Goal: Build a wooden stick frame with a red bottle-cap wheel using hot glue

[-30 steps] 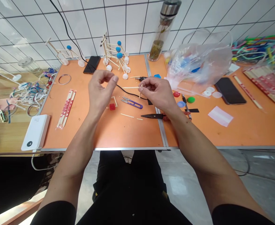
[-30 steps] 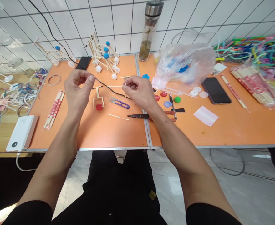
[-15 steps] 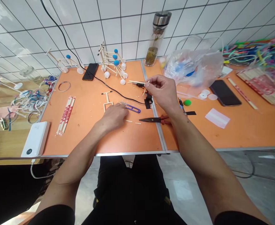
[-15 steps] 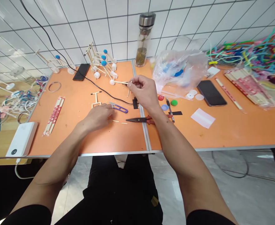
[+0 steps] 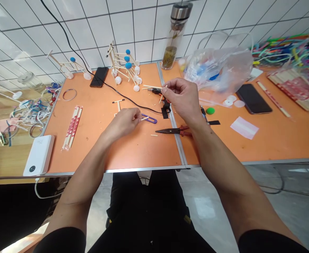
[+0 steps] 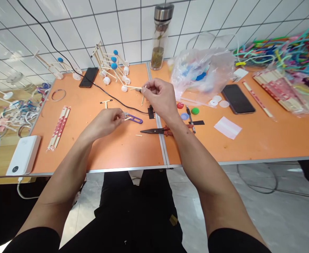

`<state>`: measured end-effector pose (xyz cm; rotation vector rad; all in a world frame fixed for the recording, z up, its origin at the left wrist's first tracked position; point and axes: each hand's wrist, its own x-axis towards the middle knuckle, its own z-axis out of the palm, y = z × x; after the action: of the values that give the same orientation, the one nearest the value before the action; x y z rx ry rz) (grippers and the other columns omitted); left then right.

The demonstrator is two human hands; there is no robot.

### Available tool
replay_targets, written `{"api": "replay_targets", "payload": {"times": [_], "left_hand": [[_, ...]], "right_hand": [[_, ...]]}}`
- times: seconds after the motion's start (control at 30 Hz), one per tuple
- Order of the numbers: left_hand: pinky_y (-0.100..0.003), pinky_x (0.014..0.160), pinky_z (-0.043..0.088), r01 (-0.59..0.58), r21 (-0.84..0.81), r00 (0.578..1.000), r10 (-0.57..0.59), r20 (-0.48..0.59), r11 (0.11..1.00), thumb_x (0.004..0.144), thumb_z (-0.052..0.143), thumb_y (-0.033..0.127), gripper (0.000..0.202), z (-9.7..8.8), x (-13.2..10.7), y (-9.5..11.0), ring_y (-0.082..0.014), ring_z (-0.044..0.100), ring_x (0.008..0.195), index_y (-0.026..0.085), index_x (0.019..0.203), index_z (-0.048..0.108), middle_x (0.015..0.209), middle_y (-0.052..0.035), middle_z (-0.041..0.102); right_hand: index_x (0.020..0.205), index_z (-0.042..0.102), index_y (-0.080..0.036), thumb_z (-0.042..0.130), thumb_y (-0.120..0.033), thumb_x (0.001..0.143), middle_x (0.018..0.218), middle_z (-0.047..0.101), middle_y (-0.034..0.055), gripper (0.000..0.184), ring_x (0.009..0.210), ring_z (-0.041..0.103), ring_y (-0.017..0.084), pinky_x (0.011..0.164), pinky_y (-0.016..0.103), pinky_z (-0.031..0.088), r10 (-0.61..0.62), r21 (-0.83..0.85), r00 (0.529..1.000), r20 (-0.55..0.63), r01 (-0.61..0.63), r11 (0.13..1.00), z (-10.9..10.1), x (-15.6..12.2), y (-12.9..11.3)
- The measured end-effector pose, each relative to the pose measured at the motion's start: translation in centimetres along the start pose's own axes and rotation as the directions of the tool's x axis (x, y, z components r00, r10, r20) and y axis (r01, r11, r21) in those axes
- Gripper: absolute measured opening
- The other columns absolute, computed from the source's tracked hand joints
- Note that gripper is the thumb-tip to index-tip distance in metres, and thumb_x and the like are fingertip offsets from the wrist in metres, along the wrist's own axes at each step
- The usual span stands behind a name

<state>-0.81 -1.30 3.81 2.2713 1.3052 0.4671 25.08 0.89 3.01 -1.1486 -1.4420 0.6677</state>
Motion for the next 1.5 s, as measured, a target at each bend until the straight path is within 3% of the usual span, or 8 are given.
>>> {"api": "replay_targets", "payload": {"times": [0.07,0.17,0.33,0.43,0.6,0.93,1.23,1.5], "left_hand": [[-0.033,0.061,0.042,0.045,-0.274,0.995,-0.066,-0.070,0.961,0.089,0.072,0.016,0.009,-0.3,0.4,-0.4,-0.0170,0.056,0.062,0.024,0.087,0.070,0.074,-0.0004,0.072],[-0.030,0.054,0.045,0.085,-0.632,0.977,-0.188,-0.097,0.771,0.080,0.079,0.020,0.014,-0.4,1.0,-0.8,-0.0140,0.055,0.055,0.024,0.093,0.074,0.069,0.0018,0.072],[-0.024,0.056,0.053,0.046,-0.864,0.938,-0.319,-0.136,0.502,0.073,0.097,0.039,0.031,0.3,1.4,-0.6,-0.0119,0.069,0.062,0.019,0.092,0.081,0.084,-0.0065,0.086],[-0.022,0.062,0.058,0.014,-0.907,0.915,-0.372,-0.159,0.421,0.074,0.100,0.042,0.037,0.8,1.6,-0.1,-0.0124,0.076,0.070,0.020,0.096,0.080,0.094,-0.0083,0.090],[-0.023,0.079,0.068,-0.024,-0.933,0.891,-0.415,-0.183,0.360,0.088,0.093,0.035,0.024,1.7,1.7,1.1,-0.0129,0.085,0.083,0.022,0.094,0.074,0.105,-0.0068,0.093],[-0.026,0.084,0.071,-0.017,-0.955,0.882,-0.446,-0.155,0.297,0.095,0.089,0.031,0.021,2.5,1.6,2.1,-0.0178,0.091,0.096,0.023,0.099,0.070,0.106,-0.0036,0.093],[-0.024,0.076,0.070,-0.089,-0.979,0.902,-0.403,-0.156,0.181,0.091,0.092,0.026,0.021,2.7,1.5,2.4,-0.0167,0.089,0.083,0.021,0.093,0.072,0.095,-0.0024,0.091],[-0.024,0.077,0.070,-0.070,-0.981,0.900,-0.413,-0.141,0.181,0.093,0.089,0.023,0.016,2.9,1.6,2.4,-0.0148,0.086,0.079,0.020,0.092,0.074,0.094,-0.0026,0.091]], "right_hand": [[0.093,0.076,-0.027,0.089,-0.042,0.096,0.079,0.066,0.0000,0.020,0.073,0.063,0.018,0.068,0.036,0.056,0.000,0.012,1.000,-0.008,0.000,1.000,0.1,-0.2,-0.4],[0.092,0.076,-0.027,0.092,-0.047,0.095,0.078,0.067,0.0000,0.026,0.068,0.062,0.018,0.064,0.036,0.058,0.007,0.056,1.000,-0.020,-0.006,0.998,0.2,-0.4,-0.8],[0.096,0.076,-0.027,0.094,-0.060,0.093,0.079,0.069,-0.0004,0.037,0.067,0.067,0.017,0.062,0.034,0.063,0.051,0.157,0.998,-0.030,-0.046,0.986,0.9,-0.9,-1.1],[0.097,0.075,-0.028,0.093,-0.063,0.092,0.082,0.070,-0.0001,0.040,0.071,0.071,0.017,0.063,0.032,0.065,0.070,0.190,0.997,-0.027,-0.064,0.980,1.4,-1.1,-1.1],[0.098,0.074,-0.028,0.093,-0.061,0.091,0.083,0.070,0.0001,0.039,0.074,0.074,0.018,0.067,0.033,0.068,0.083,0.222,0.996,0.009,-0.083,0.972,2.1,-1.6,-1.4],[0.096,0.075,-0.028,0.096,-0.059,0.089,0.087,0.075,0.0006,0.038,0.076,0.075,0.018,0.072,0.033,0.070,0.095,0.222,0.995,0.003,-0.093,0.970,2.8,-2.2,-2.3],[0.098,0.076,-0.027,0.097,-0.060,0.091,0.089,0.076,-0.0012,0.040,0.075,0.075,0.015,0.070,0.029,0.070,0.053,0.244,0.998,-0.017,-0.047,0.969,3.2,-2.2,-1.6],[0.098,0.077,-0.026,0.097,-0.060,0.092,0.090,0.076,-0.0019,0.039,0.072,0.076,0.013,0.067,0.026,0.070,0.014,0.272,0.999,-0.037,-0.003,0.962,3.6,-2.2,-1.1]]}}
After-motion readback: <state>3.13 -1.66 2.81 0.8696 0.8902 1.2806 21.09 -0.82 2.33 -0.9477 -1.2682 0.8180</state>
